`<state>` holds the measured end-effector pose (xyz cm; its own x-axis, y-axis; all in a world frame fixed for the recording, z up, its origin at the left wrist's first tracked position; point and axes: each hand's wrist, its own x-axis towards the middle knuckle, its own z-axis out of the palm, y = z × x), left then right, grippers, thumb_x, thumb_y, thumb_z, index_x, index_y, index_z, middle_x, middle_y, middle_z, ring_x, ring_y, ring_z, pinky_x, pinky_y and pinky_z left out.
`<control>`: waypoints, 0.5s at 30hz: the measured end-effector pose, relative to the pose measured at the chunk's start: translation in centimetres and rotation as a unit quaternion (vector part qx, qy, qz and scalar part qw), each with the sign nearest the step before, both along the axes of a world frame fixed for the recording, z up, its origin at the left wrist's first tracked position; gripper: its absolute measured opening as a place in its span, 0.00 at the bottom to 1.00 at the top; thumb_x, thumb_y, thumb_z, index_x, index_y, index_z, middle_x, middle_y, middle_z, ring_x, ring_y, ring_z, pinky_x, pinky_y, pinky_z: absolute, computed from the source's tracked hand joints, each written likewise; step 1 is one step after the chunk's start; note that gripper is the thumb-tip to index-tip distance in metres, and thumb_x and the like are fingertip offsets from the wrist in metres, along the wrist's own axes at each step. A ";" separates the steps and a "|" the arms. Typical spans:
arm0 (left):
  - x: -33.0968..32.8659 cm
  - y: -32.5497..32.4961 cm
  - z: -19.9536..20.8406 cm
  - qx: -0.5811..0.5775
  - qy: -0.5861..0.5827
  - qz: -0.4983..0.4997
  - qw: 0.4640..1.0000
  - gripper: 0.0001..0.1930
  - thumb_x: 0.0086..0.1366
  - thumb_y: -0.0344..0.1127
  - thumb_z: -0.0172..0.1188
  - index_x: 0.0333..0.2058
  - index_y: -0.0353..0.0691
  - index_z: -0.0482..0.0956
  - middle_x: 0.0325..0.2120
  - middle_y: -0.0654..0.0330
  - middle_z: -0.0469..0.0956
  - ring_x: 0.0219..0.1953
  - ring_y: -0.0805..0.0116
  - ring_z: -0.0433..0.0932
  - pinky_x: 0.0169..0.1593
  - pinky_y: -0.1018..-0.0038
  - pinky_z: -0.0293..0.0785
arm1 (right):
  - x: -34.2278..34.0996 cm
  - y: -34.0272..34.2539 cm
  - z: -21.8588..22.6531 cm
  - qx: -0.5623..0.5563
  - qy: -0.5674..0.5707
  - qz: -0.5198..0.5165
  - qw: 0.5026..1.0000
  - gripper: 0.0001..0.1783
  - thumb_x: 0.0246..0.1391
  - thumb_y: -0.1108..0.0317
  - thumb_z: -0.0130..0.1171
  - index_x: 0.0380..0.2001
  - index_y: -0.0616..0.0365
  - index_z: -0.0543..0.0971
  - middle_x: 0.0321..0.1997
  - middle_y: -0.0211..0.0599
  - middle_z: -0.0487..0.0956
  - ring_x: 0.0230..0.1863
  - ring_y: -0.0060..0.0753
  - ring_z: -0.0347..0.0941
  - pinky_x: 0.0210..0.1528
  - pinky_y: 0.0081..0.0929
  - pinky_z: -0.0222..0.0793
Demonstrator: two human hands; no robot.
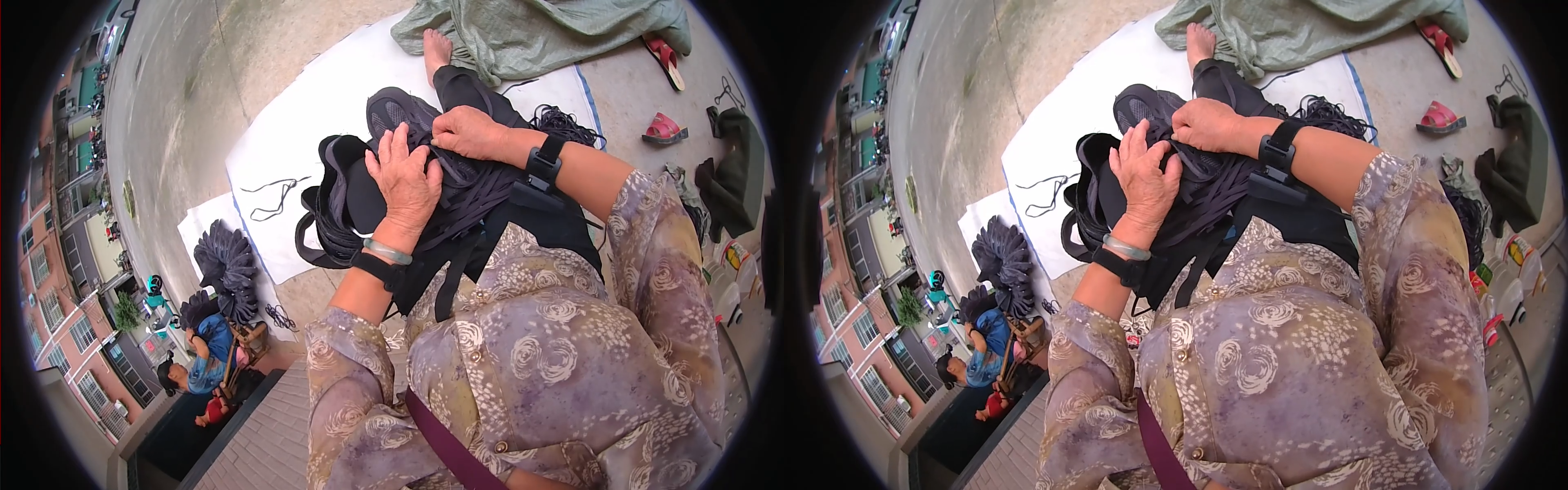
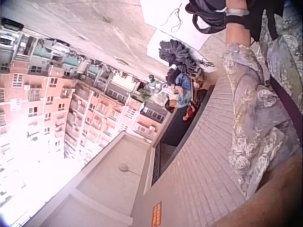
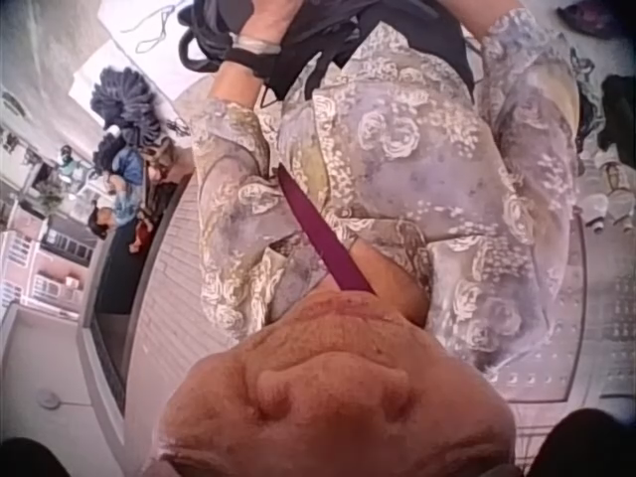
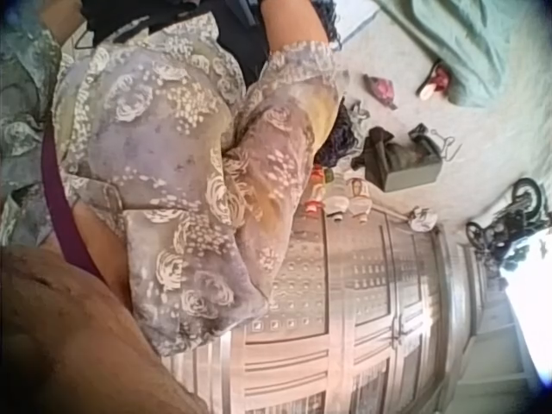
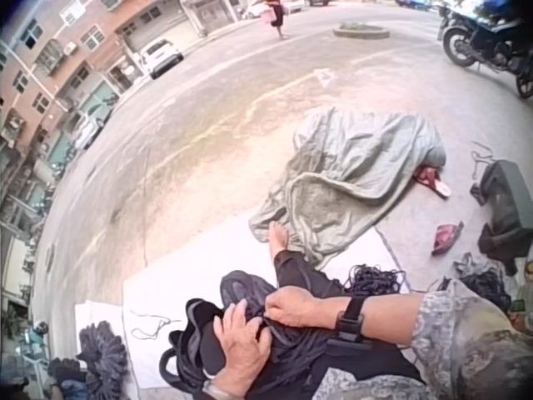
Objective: Lacing a black shoe while sitting outdoors.
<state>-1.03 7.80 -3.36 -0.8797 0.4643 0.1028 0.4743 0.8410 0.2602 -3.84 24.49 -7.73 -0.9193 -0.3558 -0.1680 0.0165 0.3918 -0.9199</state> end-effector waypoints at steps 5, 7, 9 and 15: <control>0.1 0.4 -0.7 0.016 -0.025 0.041 0.999 0.09 0.46 0.32 0.60 0.29 0.41 0.78 0.54 0.50 0.64 0.59 0.49 0.58 0.58 0.45 0.46 | 0.0 -0.7 0.7 0.153 0.027 0.029 0.987 0.09 0.47 0.64 0.50 0.26 0.55 0.77 0.28 0.41 0.78 0.35 0.47 0.73 0.39 0.39 0.68; 0.3 0.4 -0.9 0.040 -0.040 0.053 0.997 0.08 0.46 0.31 0.59 0.28 0.40 0.78 0.54 0.48 0.64 0.59 0.48 0.57 0.57 0.42 0.45 | 0.0 -0.7 0.8 0.154 0.027 0.044 0.987 0.09 0.47 0.63 0.50 0.25 0.55 0.77 0.28 0.41 0.78 0.35 0.47 0.73 0.39 0.39 0.68; 0.4 0.6 -1.1 0.048 -0.057 0.066 0.995 0.05 0.47 0.30 0.59 0.26 0.39 0.76 0.55 0.48 0.62 0.61 0.49 0.54 0.59 0.45 0.44 | 0.1 -0.6 0.7 0.151 0.037 0.048 0.987 0.09 0.47 0.63 0.50 0.25 0.56 0.76 0.28 0.41 0.78 0.35 0.47 0.73 0.38 0.39 0.68; 0.0 1.3 -1.1 -0.007 -0.036 0.047 0.998 0.04 0.51 0.30 0.56 0.27 0.36 0.75 0.54 0.44 0.61 0.60 0.45 0.54 0.58 0.44 0.44 | 0.5 -0.5 1.4 0.101 0.054 0.006 0.993 0.14 0.43 0.64 0.52 0.33 0.60 0.73 0.21 0.44 0.74 0.26 0.48 0.72 0.32 0.37 0.67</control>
<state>-1.05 9.08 -4.45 -0.9243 0.3802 0.0325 0.3737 0.8847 0.2787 -3.39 24.03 -6.31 -0.9316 -0.3369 -0.1367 -0.0851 0.5677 -0.8188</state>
